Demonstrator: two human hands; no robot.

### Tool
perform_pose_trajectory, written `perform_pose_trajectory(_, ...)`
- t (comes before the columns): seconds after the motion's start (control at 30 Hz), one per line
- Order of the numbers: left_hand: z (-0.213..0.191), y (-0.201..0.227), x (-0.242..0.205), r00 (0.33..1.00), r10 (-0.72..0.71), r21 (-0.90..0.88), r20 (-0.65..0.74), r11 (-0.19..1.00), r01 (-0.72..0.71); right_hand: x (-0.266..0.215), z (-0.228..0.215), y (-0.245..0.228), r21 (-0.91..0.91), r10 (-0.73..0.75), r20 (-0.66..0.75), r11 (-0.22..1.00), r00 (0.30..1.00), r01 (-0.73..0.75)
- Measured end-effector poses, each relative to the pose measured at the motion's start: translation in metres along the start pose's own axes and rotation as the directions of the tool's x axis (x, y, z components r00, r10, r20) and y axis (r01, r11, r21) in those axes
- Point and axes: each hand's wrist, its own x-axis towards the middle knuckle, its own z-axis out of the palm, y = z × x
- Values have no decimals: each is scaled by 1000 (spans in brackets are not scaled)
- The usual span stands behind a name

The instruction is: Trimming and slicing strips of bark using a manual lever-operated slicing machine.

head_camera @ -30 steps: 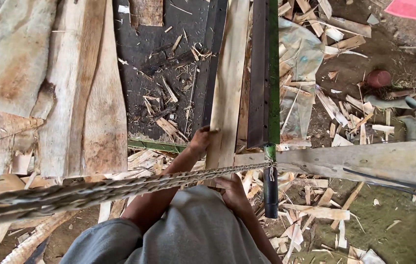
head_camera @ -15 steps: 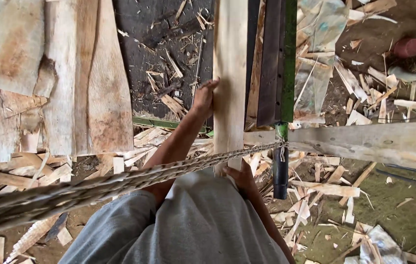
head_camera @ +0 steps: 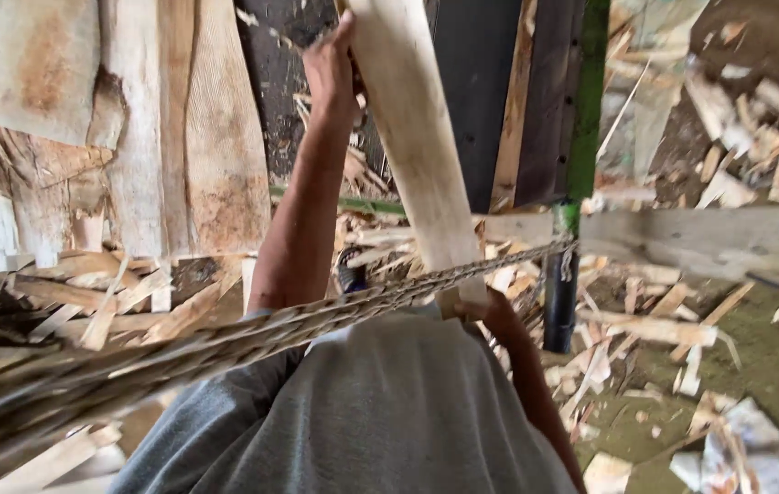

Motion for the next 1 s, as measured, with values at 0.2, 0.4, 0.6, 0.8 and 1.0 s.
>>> perform_pose_trajectory(0.2,-10,40,-41,989,-82,-188,120,977,104,2,19,-14,-134,269,55,956,962,-260)
perform_pose_trajectory(0.4,0,58,-39,990,-117,-135,84,983,128,17,14,36,-169,169,51,973,984,-158)
perform_pose_trajectory(0.6,45,-62,-85,931,-250,-370,266,865,338,45,0,28,-700,-210,208,650,956,295)
perform_pose_trajectory(0.8,31,-80,-201,949,-208,-47,239,973,225,76,9,-22,-700,-669,69,497,740,514)
perform_pose_trajectory(1.0,20,-68,-201,901,-370,185,227,925,333,52,30,-45,396,42,-6,917,999,-36)
